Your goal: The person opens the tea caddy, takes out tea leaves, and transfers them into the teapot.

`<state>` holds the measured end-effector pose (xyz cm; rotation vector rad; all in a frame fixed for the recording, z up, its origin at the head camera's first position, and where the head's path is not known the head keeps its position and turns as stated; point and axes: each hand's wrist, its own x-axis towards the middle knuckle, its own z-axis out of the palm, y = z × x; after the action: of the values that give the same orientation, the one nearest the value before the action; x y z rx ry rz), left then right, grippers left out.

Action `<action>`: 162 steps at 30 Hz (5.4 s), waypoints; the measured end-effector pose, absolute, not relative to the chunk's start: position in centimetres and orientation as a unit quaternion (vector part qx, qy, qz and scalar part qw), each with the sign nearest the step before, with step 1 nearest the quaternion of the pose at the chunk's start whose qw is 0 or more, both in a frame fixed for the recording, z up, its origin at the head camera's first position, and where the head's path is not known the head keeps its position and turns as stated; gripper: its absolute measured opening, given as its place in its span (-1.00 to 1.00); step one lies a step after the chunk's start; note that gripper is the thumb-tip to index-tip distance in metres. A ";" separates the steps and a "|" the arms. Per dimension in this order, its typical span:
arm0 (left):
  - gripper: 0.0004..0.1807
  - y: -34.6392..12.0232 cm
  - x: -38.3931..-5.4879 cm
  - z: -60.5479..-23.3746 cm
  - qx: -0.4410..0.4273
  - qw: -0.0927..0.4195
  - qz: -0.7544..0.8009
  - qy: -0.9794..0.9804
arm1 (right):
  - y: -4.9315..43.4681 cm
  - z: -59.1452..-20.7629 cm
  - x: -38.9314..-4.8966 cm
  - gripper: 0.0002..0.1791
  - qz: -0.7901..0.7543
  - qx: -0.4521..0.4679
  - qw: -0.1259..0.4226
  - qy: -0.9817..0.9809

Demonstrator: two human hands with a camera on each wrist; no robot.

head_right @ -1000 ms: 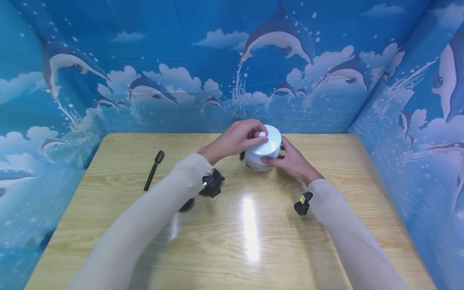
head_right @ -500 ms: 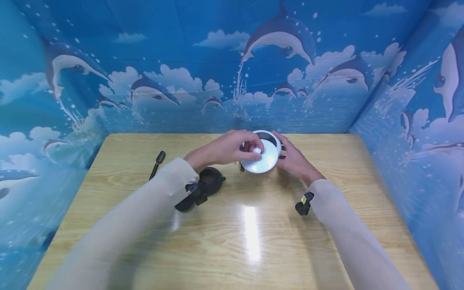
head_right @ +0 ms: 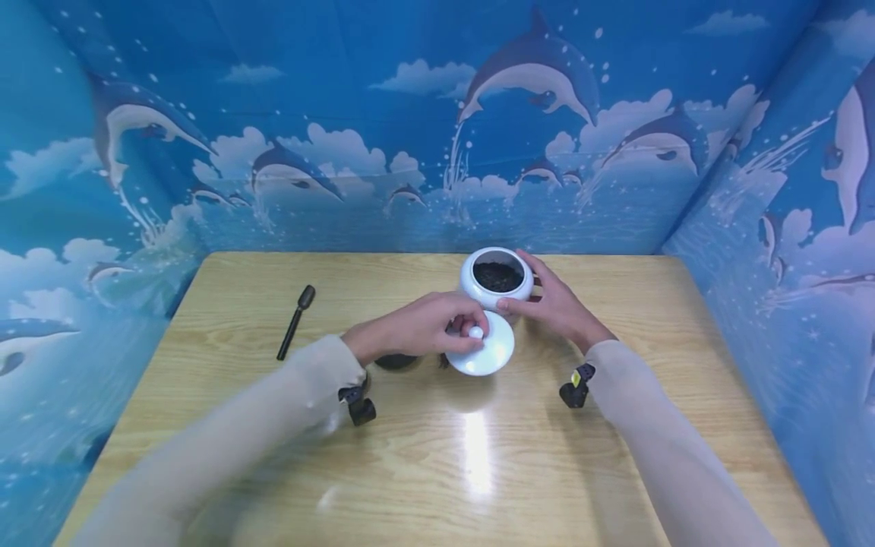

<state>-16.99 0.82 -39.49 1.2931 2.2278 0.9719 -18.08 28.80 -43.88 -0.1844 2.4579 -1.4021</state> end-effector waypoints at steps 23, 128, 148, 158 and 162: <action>-0.85 2.3 -13.8 -47.2 0.445 0.146 0.238 0.851 | 28.8 -44.1 -18.1 0.22 -0.482 -0.061 0.152 0.861; -0.76 -28.3 -16.8 -46.3 0.112 0.111 0.217 0.963 | 28.8 -44.1 -18.1 0.23 -0.490 -0.054 0.159 0.855; -0.39 -28.5 -16.7 -45.2 0.010 0.117 0.356 0.927 | 28.8 -44.0 -18.0 0.23 -0.492 -0.058 0.158 0.854; -0.30 -27.8 -16.8 -44.5 -0.021 0.112 0.398 0.910 | 28.8 -44.0 -18.0 0.22 -0.496 -0.058 0.157 0.852; -0.29 -27.5 -16.9 -43.9 -0.020 0.108 0.409 0.906 | 28.7 -44.1 -18.1 0.23 -0.498 -0.058 0.157 0.851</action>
<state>-16.89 -27.47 -43.90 -0.0603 2.6664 1.2028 -18.09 28.74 -44.09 -0.1664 2.4355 -1.4247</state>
